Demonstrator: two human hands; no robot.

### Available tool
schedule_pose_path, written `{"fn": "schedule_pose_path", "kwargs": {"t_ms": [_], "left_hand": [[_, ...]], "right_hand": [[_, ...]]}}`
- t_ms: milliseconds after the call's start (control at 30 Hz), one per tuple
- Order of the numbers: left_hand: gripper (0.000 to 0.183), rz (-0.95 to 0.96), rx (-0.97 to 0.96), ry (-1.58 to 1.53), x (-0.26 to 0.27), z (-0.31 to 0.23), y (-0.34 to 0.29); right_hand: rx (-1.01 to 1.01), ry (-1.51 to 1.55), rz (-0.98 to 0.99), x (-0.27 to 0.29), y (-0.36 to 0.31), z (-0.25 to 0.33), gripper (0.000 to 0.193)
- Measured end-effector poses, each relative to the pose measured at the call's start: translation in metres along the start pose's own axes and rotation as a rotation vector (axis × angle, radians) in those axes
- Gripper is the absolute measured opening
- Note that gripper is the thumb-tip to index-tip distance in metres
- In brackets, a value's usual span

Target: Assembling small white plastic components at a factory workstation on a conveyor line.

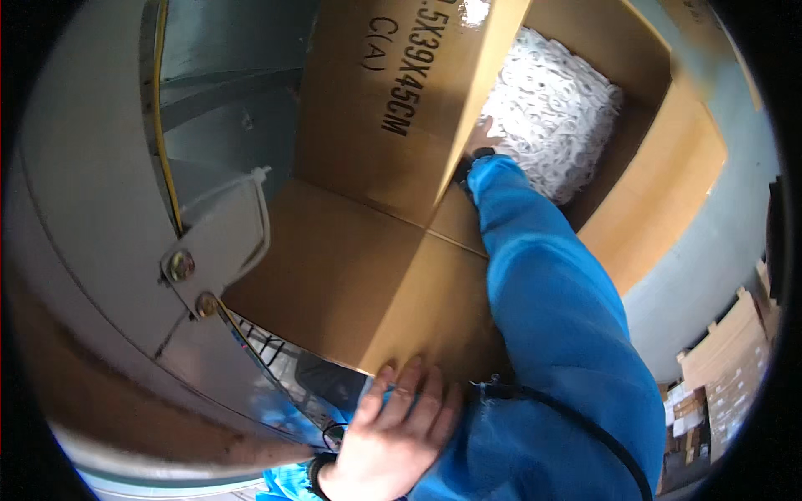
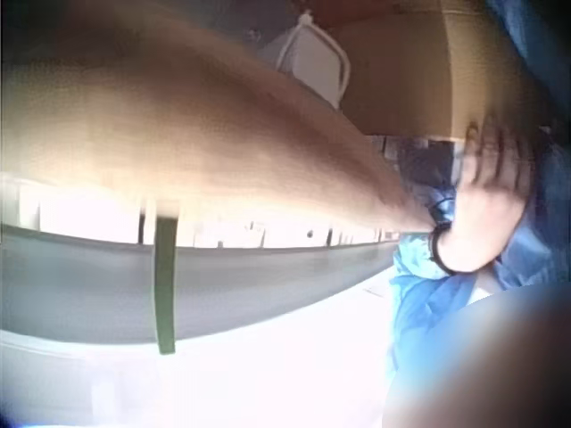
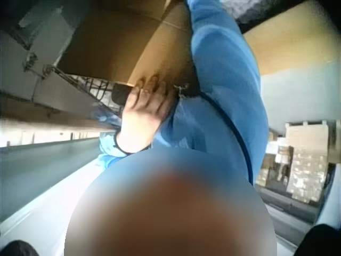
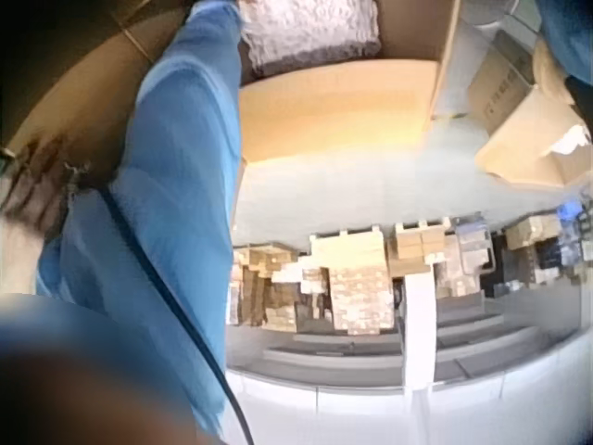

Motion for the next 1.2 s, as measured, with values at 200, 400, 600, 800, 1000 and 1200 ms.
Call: {"fn": "schedule_pose_path", "kwargs": {"t_ms": [200,400,600,800,1000,1200], "left_hand": [[0.043,-0.063,-0.096,0.116,0.005,0.001,0.012],[0.029,-0.112,-0.082,0.13,-0.002,-0.006,0.023],[0.025,-0.335,-0.152,0.057,-0.01,0.027,0.02],[0.04,-0.6,-0.104,0.175,-0.062,0.031,0.027],[0.023,-1.025,-0.317,-0.151,-0.088,0.048,-0.08],[0.018,-1.787,-0.202,-0.329,-0.111,0.102,-0.223]], "right_hand": [[0.216,0.341,0.308,0.025,0.004,-0.06,0.086],[0.386,0.184,0.599,0.116,-0.095,-0.046,0.049],[0.413,0.038,0.274,0.227,-0.286,0.034,0.044],[0.524,0.136,0.037,0.315,-0.425,0.054,0.029],[0.953,0.069,-0.075,0.329,-0.584,0.203,0.011],[1.088,-0.402,-0.297,0.307,-0.524,0.359,0.006]]}}
Point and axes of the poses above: each hand's wrist, its own y-axis towards the middle knuckle, its own x-axis out of the back of the hand, z = x × y, the point moved 3 cm from there along y, towards the middle knuckle, and after that the axes turned 14 degrees about z, right-handed, at the moved point
